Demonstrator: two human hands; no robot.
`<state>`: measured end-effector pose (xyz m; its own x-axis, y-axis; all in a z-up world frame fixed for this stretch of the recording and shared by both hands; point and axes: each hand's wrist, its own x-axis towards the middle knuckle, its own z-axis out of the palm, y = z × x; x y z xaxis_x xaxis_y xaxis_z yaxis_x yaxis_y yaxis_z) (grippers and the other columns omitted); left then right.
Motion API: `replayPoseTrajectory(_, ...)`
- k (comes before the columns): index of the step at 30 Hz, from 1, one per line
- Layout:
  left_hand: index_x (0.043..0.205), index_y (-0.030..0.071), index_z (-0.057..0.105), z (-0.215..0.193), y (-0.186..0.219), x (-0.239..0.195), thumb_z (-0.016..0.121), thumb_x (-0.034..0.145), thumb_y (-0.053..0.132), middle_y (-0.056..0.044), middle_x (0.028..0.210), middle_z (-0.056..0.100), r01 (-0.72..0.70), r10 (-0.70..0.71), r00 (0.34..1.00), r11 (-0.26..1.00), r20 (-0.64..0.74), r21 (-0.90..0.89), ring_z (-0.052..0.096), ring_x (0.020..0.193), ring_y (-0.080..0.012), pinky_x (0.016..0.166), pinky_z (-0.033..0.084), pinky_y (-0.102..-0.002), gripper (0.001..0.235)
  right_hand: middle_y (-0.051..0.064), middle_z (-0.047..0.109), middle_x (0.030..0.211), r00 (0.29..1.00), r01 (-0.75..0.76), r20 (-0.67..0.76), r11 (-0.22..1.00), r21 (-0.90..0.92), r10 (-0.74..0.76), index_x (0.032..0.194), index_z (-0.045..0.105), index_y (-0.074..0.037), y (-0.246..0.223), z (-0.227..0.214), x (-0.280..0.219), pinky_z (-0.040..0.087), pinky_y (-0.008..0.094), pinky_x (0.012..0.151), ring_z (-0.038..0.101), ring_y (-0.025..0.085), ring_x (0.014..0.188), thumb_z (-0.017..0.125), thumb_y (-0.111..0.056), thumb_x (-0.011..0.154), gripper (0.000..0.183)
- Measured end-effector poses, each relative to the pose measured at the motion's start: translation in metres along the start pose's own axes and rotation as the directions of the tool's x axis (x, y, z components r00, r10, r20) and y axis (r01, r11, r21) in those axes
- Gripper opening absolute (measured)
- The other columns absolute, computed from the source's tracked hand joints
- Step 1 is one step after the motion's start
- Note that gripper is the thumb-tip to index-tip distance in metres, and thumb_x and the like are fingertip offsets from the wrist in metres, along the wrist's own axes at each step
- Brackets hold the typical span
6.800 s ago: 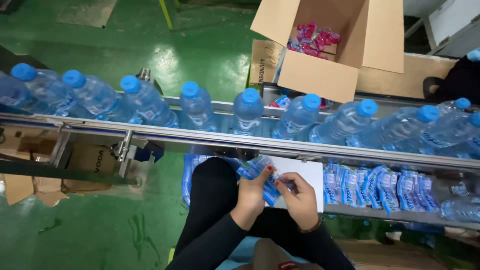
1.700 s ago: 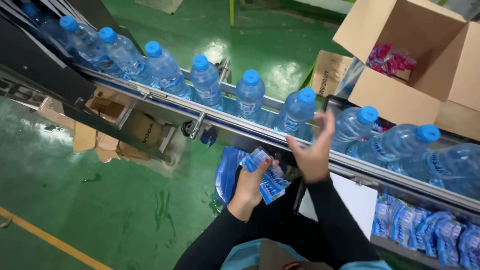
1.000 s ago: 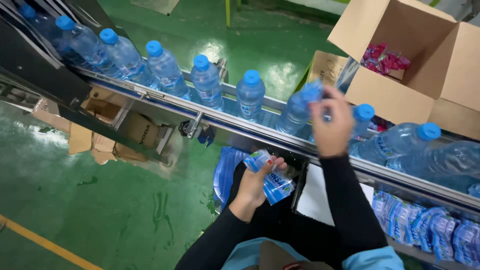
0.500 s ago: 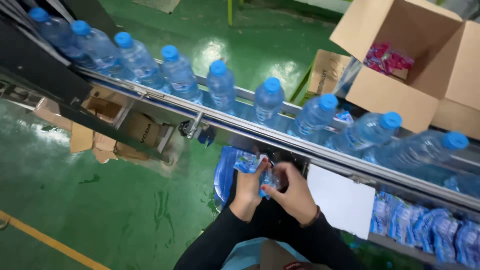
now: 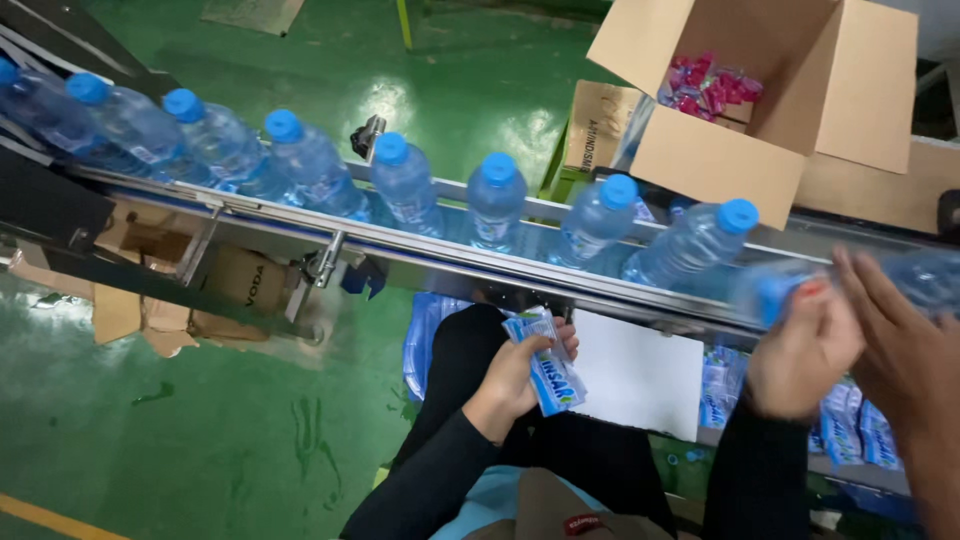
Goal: The person sits on a low stool next to a conveyor belt and applies labels to water bottles as they pass by. They pick up a bottle, apply a label from a stack, and place the bottle back on the belt. The person also writes on a clipboard during the process.
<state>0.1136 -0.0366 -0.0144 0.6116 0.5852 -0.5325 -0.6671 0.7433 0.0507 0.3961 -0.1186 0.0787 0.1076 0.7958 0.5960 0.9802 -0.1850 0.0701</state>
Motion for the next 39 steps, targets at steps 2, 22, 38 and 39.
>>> replayPoseTrajectory(2, 0.118, -0.001, 0.063, 0.007, 0.001, -0.006, 0.077, 0.085, 0.007, -0.023, 0.118, 0.073, -0.102, 0.091, 0.994, 0.959, 0.053, 0.263, 0.071, 0.112, -0.0358, 0.095, 0.057, -0.044, 0.037, 0.007, 0.06, 0.097, 0.731, -0.174, -0.277, 0.563, 0.808, 0.624, 0.109, 0.059, -0.003, -0.029, -0.006, 0.053, 0.049, 0.034, 0.085, 0.056, 0.017, 0.09, 0.055, -0.039, 0.121, 0.038)
replayPoseTrajectory(22, 0.123, -0.006, 0.069, -0.002, 0.008, -0.012, 0.074, 0.094, 0.006, -0.023, 0.105, 0.076, -0.252, 0.291, 0.954, 0.911, -0.077, 0.327, 0.075, 0.098, -0.0381, 0.086, 0.06, -0.059, 0.032, 0.021, 0.028, 0.159, 0.926, -0.205, 0.029, 0.436, 0.876, 0.377, 0.161, 0.009, -0.005, -0.136, 0.063, 0.051, 0.036, 0.049, 0.118, 0.034, 0.034, 0.147, 0.092, -0.025, 0.081, 0.118)
replayPoseTrajectory(38, 0.101, 0.004, 0.079, -0.011, -0.06, 0.016, 0.08, 0.083, 0.004, -0.011, 0.102, 0.08, -0.177, 0.315, 0.948, 0.638, -0.045, 0.75, 0.075, 0.096, -0.0229, 0.09, 0.058, -0.036, 0.018, 0.001, 0.064, 0.077, 0.537, -0.843, 0.829, 0.062, 0.534, 0.158, 0.099, 0.074, -0.006, -0.096, 0.006, -0.092, 0.049, 0.025, 0.068, 0.06, 0.01, 0.073, 0.075, -0.017, 0.092, 0.013)
replayPoseTrajectory(39, 0.101, 0.004, 0.079, -0.007, -0.062, 0.012, 0.08, 0.083, 0.004, -0.011, 0.102, 0.08, -0.176, 0.312, 0.949, 0.638, -0.043, 0.749, 0.075, 0.096, -0.0229, 0.09, 0.058, -0.036, 0.018, 0.001, 0.064, 0.077, 0.537, -0.843, 0.828, 0.063, 0.535, 0.162, 0.099, 0.074, -0.006, -0.09, 0.008, -0.093, 0.049, 0.025, 0.068, 0.06, 0.01, 0.073, 0.075, -0.017, 0.092, 0.013)
